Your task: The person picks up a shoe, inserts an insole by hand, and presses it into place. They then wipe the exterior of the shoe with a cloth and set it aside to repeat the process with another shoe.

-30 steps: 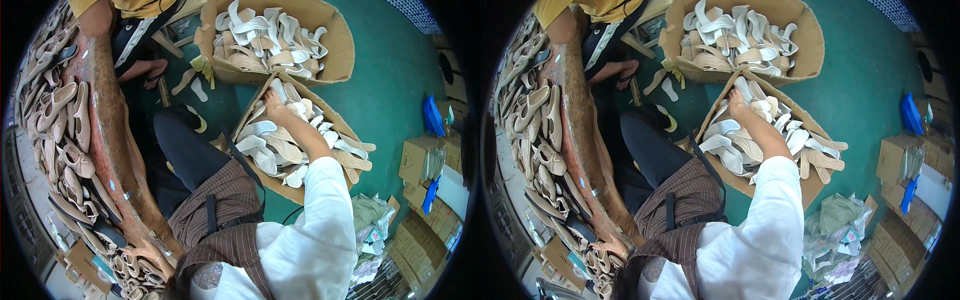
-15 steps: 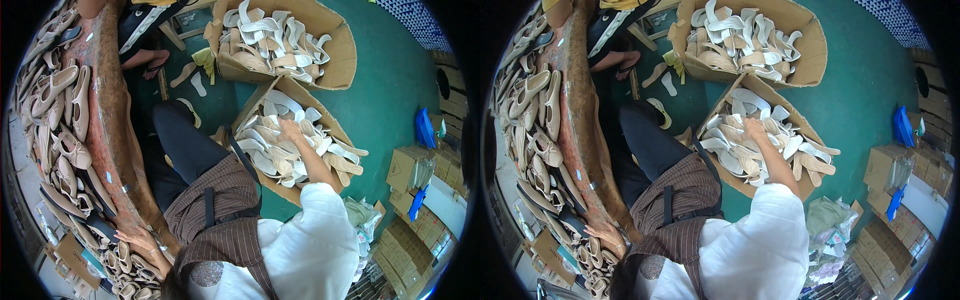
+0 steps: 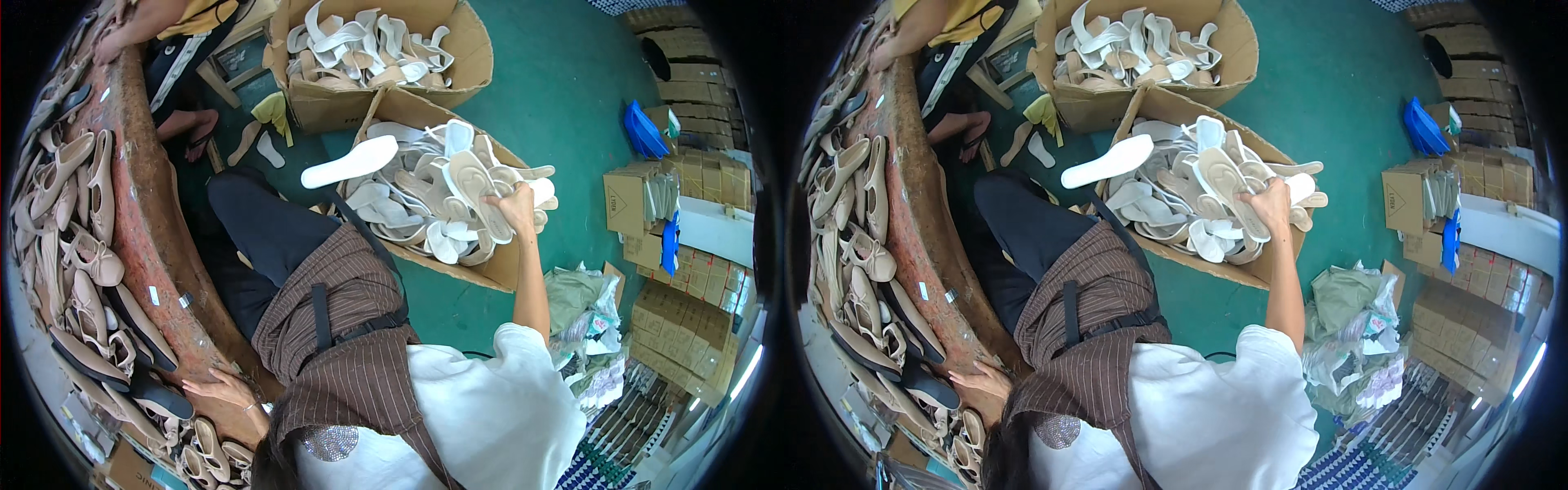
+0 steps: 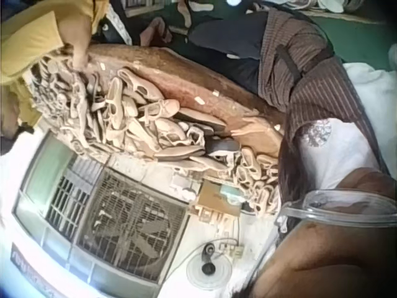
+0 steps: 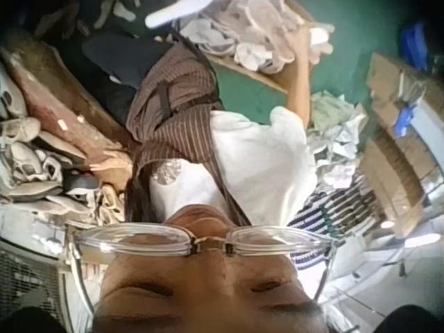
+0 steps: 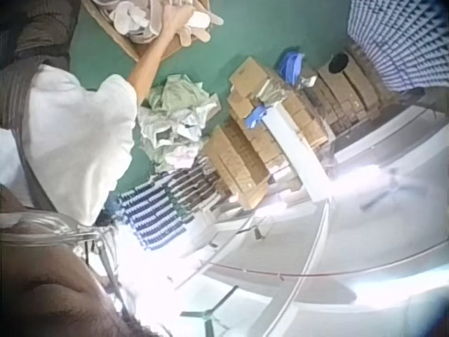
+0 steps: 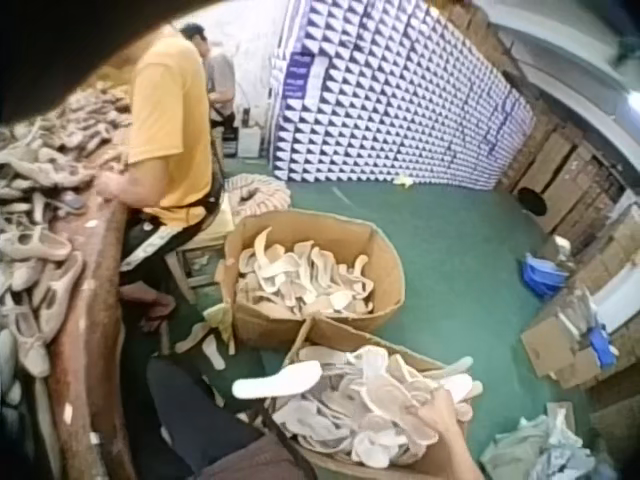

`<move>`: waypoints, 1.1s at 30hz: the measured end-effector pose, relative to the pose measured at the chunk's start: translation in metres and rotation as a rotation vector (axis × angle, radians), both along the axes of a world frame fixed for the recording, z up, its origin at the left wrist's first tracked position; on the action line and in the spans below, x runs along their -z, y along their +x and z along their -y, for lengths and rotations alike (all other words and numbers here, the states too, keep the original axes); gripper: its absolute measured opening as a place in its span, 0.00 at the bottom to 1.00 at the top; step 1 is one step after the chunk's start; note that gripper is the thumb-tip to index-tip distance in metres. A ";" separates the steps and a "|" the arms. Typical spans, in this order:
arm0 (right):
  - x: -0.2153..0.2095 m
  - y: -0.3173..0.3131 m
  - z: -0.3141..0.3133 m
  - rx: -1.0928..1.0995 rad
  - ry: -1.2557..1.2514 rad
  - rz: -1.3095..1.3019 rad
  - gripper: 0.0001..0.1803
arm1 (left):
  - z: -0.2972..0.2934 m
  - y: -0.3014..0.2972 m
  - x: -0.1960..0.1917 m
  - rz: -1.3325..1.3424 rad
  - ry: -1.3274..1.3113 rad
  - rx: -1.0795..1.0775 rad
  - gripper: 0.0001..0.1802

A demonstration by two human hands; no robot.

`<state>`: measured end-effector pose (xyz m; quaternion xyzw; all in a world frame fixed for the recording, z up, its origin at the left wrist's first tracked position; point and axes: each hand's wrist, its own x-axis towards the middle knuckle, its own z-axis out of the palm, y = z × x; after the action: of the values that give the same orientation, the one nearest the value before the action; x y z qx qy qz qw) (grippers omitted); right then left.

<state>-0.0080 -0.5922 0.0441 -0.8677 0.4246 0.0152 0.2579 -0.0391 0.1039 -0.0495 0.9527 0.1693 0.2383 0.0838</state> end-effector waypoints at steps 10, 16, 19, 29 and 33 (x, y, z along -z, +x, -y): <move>-0.077 -0.035 0.011 0.191 -0.159 0.339 0.22 | 0.015 0.006 -0.011 0.086 -0.176 0.034 0.42; -0.158 -0.028 0.005 0.130 -0.234 0.451 0.25 | 0.017 0.005 -0.014 0.068 -0.241 0.008 0.42; -0.207 -0.021 -0.021 -0.033 -0.183 0.603 0.27 | 0.020 0.007 -0.018 0.129 -0.267 0.012 0.41; -0.381 0.040 -0.166 -0.379 -0.120 0.548 0.45 | 0.033 0.000 -0.043 0.075 -0.473 -0.153 0.44; -0.442 0.094 -0.224 -0.779 -0.187 0.953 0.42 | 0.031 -0.003 -0.050 0.092 -0.541 -0.170 0.42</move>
<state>0.0855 -0.3677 0.4858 -0.8892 -0.0852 -0.3182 0.3174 -0.0419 0.0731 0.0003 0.8663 0.3020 0.2336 0.3222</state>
